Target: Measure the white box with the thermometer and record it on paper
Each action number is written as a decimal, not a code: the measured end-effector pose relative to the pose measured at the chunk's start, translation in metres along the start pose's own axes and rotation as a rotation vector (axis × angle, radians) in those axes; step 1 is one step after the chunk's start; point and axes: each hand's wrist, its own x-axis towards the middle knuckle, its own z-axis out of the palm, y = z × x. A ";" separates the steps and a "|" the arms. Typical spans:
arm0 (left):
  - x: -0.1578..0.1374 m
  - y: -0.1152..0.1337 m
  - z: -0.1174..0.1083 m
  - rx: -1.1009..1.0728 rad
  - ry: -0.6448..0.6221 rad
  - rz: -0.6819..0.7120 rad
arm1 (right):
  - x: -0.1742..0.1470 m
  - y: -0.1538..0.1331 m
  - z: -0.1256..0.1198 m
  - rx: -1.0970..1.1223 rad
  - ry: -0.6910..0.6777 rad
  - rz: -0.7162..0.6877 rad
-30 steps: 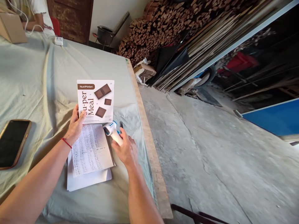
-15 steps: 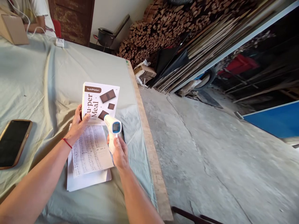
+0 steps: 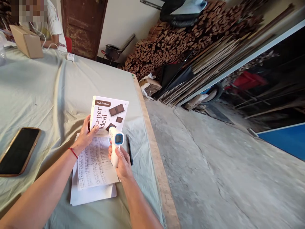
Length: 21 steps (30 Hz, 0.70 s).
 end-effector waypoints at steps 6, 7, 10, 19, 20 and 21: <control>0.001 -0.002 0.000 0.016 -0.002 0.013 | -0.001 -0.002 0.001 -0.030 -0.027 0.007; 0.002 -0.003 0.000 0.011 -0.003 0.014 | -0.001 -0.002 0.001 -0.036 -0.023 0.001; 0.002 -0.003 -0.001 0.001 -0.010 0.015 | -0.003 -0.001 0.002 -0.051 0.002 -0.017; 0.000 -0.004 -0.002 -0.015 0.012 -0.037 | -0.004 0.000 0.001 -0.038 -0.014 -0.013; -0.001 -0.004 -0.002 -0.026 0.021 -0.052 | -0.004 0.000 0.001 -0.032 -0.018 -0.003; -0.001 -0.003 -0.002 -0.044 0.024 -0.067 | -0.004 0.000 0.001 -0.028 -0.022 0.006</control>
